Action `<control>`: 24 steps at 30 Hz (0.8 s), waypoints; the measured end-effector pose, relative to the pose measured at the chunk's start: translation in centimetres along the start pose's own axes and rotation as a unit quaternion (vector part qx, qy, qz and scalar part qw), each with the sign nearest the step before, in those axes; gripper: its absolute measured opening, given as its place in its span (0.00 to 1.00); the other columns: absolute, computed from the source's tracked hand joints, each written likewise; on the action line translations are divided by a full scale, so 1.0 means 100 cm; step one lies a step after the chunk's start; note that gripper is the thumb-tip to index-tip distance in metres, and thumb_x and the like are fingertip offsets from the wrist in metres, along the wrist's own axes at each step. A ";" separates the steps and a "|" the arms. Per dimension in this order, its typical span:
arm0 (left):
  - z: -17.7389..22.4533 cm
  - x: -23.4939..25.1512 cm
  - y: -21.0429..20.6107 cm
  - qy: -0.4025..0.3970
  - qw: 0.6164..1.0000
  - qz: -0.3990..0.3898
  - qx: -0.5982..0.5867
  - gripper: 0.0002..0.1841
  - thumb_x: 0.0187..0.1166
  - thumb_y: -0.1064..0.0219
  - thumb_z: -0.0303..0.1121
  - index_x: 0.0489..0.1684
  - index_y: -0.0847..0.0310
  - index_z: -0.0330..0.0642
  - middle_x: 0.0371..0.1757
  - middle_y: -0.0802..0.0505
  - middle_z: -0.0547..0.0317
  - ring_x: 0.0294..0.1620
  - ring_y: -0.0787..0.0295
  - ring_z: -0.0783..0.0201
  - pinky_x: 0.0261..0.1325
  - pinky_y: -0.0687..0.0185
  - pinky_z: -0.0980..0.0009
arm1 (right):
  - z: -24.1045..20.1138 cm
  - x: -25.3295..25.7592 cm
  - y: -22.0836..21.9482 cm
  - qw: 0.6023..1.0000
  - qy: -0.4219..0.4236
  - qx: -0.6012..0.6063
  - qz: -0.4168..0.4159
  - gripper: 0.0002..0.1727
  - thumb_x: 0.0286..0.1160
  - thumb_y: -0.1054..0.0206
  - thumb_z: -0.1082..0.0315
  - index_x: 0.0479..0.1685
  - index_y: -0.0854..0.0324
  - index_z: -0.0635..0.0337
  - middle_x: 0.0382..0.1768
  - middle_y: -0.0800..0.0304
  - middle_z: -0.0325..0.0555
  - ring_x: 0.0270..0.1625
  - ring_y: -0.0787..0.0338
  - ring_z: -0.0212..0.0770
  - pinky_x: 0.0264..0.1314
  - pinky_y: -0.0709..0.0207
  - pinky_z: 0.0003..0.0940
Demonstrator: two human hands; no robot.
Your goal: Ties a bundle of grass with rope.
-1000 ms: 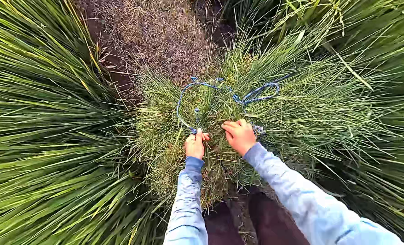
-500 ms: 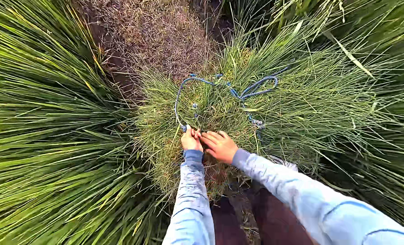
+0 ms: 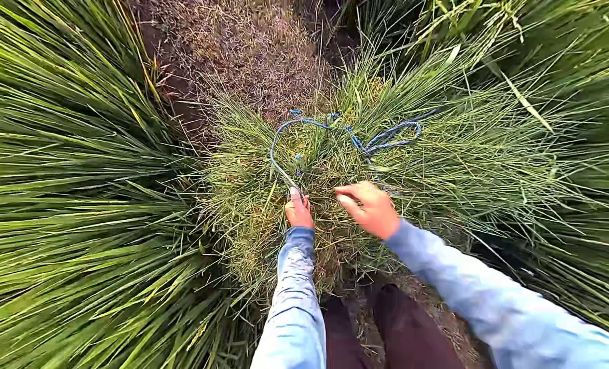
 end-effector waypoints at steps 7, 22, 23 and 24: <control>-0.007 -0.007 -0.003 0.021 0.988 0.088 -0.125 0.28 0.94 0.71 0.37 0.18 0.34 0.49 0.12 0.30 0.72 0.15 0.32 0.75 0.25 0.30 0.76 | -0.024 0.086 -0.101 0.862 -0.274 0.393 -0.163 0.15 0.90 0.41 0.59 0.54 0.15 0.60 0.33 0.18 0.41 0.28 0.22 0.32 0.31 0.26 0.29; -0.022 -0.124 0.007 -0.195 0.869 -0.246 0.383 0.27 0.86 0.49 0.35 0.14 0.21 0.24 0.27 0.12 0.36 0.44 0.09 0.41 0.67 0.19 0.52 | -0.022 -0.147 -0.057 0.684 -0.312 0.658 0.047 0.31 0.93 0.62 0.57 0.10 0.33 0.41 0.12 0.29 0.25 0.16 0.31 0.23 0.20 0.37 0.20; -0.029 -0.133 0.007 -0.250 0.867 -0.254 0.349 0.27 0.84 0.49 0.33 0.09 0.24 0.28 0.21 0.14 0.40 0.38 0.10 0.43 0.65 0.19 0.53 | -0.024 -0.158 -0.055 0.677 -0.315 0.663 0.062 0.31 0.93 0.62 0.58 0.09 0.33 0.41 0.12 0.30 0.25 0.15 0.32 0.23 0.19 0.38 0.19; -0.033 -0.137 0.007 -0.285 0.857 -0.281 0.323 0.25 0.83 0.48 0.32 0.09 0.23 0.29 0.20 0.14 0.42 0.36 0.10 0.45 0.67 0.20 0.53 | -0.026 -0.165 -0.054 0.676 -0.316 0.662 0.074 0.30 0.92 0.61 0.59 0.09 0.34 0.42 0.12 0.30 0.25 0.15 0.32 0.22 0.19 0.39 0.19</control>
Point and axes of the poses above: each hand's wrist, its own x-axis towards the middle knuckle, its own y-axis out of the back of the hand, z = x × y, the point moved 3 cm from there along x, towards the middle knuckle
